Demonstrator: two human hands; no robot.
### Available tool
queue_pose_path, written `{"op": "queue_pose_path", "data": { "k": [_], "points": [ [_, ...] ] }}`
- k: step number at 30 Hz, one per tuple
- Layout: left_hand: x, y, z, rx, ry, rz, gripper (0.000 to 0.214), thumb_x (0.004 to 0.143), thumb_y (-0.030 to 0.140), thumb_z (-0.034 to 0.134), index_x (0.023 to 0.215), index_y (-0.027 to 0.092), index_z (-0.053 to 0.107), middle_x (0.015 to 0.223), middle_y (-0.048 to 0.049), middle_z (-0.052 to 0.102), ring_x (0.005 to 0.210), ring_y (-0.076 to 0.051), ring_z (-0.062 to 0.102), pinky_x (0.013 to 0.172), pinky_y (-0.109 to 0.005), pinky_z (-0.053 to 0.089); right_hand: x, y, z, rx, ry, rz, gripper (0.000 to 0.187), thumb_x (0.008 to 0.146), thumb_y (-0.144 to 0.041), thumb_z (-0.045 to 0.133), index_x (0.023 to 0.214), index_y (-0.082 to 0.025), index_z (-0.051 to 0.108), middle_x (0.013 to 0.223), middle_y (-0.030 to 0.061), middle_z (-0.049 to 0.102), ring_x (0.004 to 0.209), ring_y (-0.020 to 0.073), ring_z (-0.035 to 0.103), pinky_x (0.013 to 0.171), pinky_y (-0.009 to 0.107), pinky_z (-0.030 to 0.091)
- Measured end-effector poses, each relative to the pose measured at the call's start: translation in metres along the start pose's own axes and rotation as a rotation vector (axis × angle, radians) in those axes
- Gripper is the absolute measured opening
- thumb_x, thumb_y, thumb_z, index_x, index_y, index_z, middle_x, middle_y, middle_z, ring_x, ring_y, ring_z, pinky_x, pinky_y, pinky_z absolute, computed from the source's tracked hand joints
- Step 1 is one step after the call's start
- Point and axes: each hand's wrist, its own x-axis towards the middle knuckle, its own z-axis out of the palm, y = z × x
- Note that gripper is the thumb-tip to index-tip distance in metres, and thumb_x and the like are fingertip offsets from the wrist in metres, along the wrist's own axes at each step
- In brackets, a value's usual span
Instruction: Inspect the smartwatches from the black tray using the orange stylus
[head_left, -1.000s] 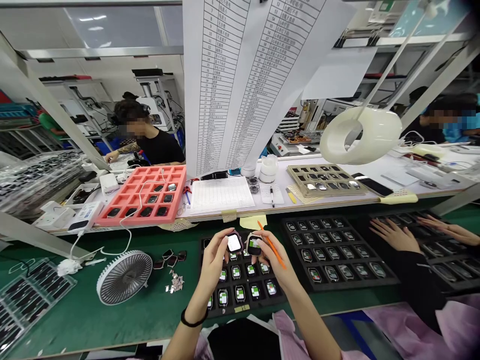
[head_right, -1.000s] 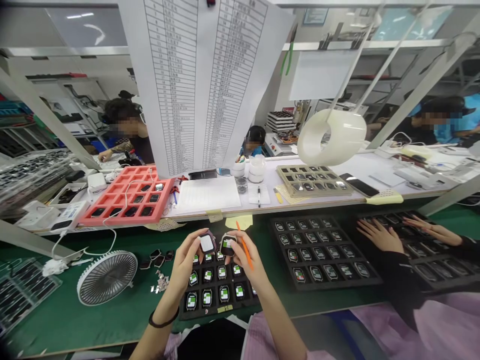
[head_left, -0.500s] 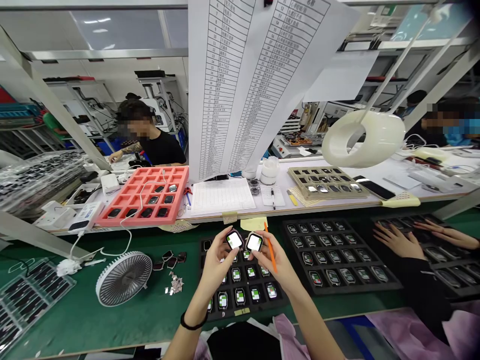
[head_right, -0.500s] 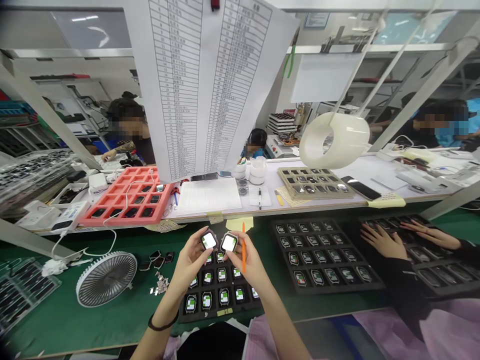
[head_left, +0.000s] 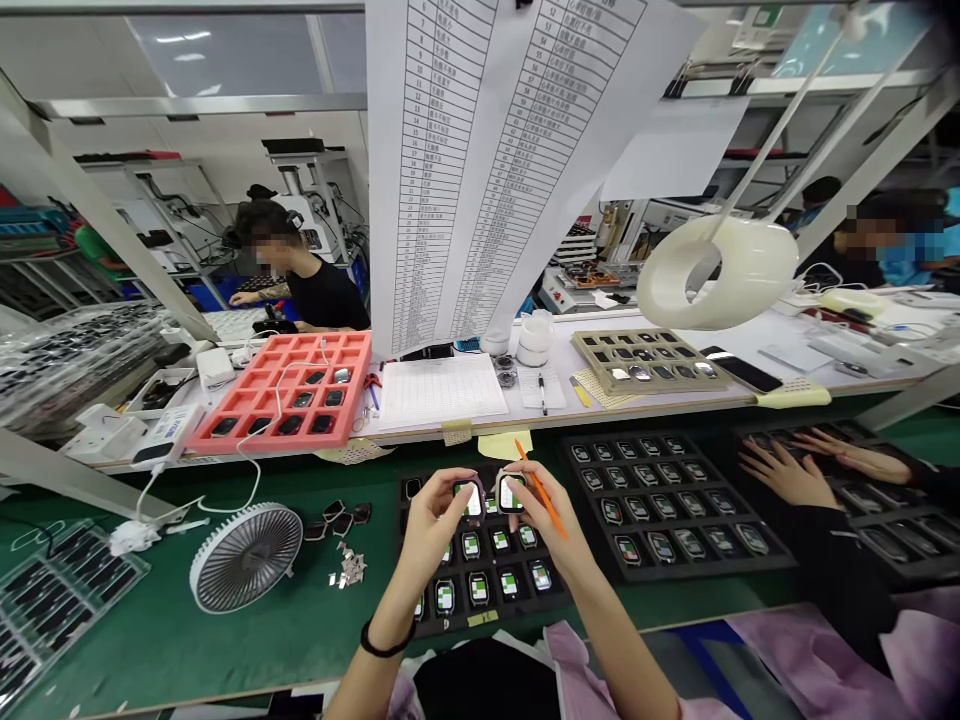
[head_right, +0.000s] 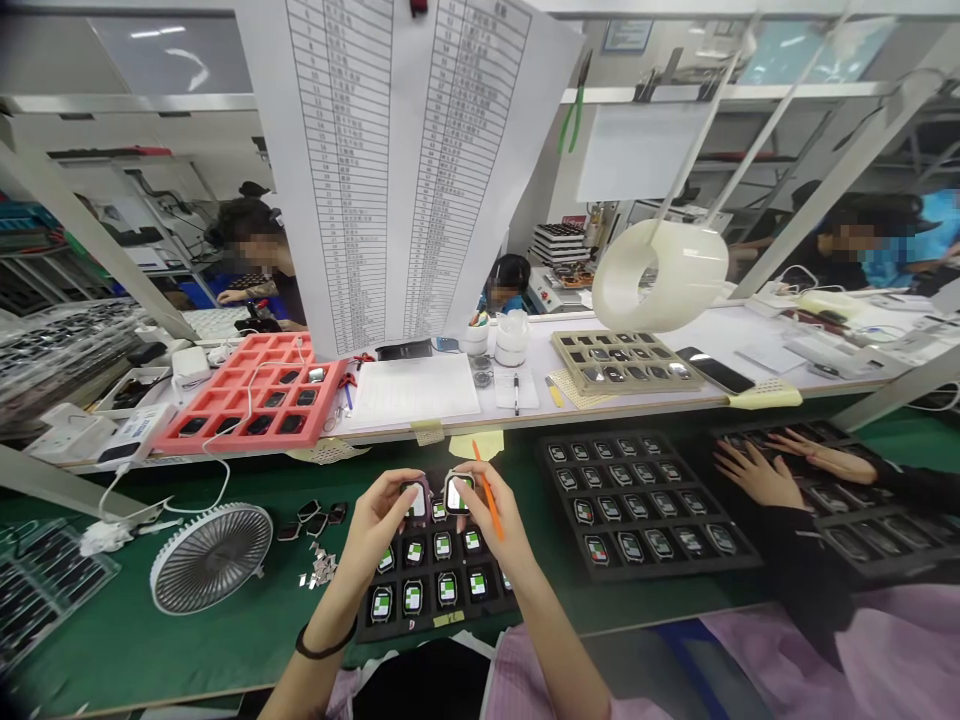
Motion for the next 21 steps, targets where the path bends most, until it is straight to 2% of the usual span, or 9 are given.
{"op": "queue_pose_path", "data": {
  "k": [4,7,10,13,18,21],
  "points": [
    [0.0002,-0.0028,-0.0024,0.029,-0.069,0.032,0.042,0.083,0.04,0.062,0.12,0.021,0.056,0.11,-0.0084,0.063,0.079,-0.016,0.059,0.065,-0.025,0.048,-0.001,-0.0058,-0.0009,-0.006,-0.066,-0.006,0.03,0.082,-0.043,0.067,0.103,-0.025,0.056,0.083,-0.0019,0.055,0.057,0.0111,0.059,0.059,0.027,0.049],
    [0.001,-0.0047,-0.0034,0.026,-0.072,0.027,0.048,0.081,0.039,0.064,0.125,0.022,0.052,0.116,-0.0102,0.061,0.088,-0.019,0.061,0.066,-0.026,0.05,-0.0016,-0.0084,-0.002,0.005,-0.098,-0.022,0.035,0.078,-0.039,0.071,0.105,-0.026,0.054,0.087,-0.0009,0.058,0.061,0.0119,0.06,0.065,0.029,0.051],
    [0.0019,-0.0056,-0.0023,0.026,-0.046,0.023,0.046,0.079,0.038,0.066,0.12,0.02,0.055,0.113,-0.0099,0.062,0.083,-0.017,0.061,0.063,-0.025,0.049,-0.0013,-0.0064,-0.0028,0.004,-0.103,-0.026,0.036,0.077,-0.037,0.073,0.105,-0.025,0.054,0.089,-0.0003,0.058,0.061,0.0115,0.059,0.063,0.028,0.051],
    [0.0026,-0.0054,0.0003,0.005,-0.013,0.013,0.039,0.078,0.04,0.067,0.11,0.019,0.059,0.105,-0.0082,0.063,0.075,-0.014,0.059,0.061,-0.025,0.05,-0.0008,-0.0028,-0.0023,-0.02,-0.074,-0.031,0.033,0.077,-0.037,0.073,0.102,-0.025,0.055,0.082,-0.0014,0.057,0.056,0.0105,0.056,0.057,0.026,0.048],
    [0.004,-0.0054,0.0027,-0.024,0.035,0.015,0.033,0.081,0.048,0.062,0.093,0.017,0.064,0.087,-0.0053,0.065,0.066,-0.013,0.056,0.055,-0.023,0.047,-0.0003,-0.0008,0.0004,-0.045,0.026,-0.005,0.024,0.083,-0.044,0.065,0.095,-0.024,0.06,0.068,-0.0047,0.043,0.048,0.008,0.041,0.043,0.021,0.042],
    [0.0043,-0.0047,0.0022,-0.001,0.052,0.034,0.033,0.083,0.049,0.059,0.088,0.018,0.065,0.085,-0.0049,0.066,0.07,-0.015,0.058,0.058,-0.023,0.047,0.0001,-0.0011,0.0023,-0.037,0.057,0.025,0.025,0.081,-0.047,0.066,0.089,-0.024,0.061,0.068,-0.0043,0.038,0.05,0.0085,0.035,0.039,0.019,0.039]
  ]
}}
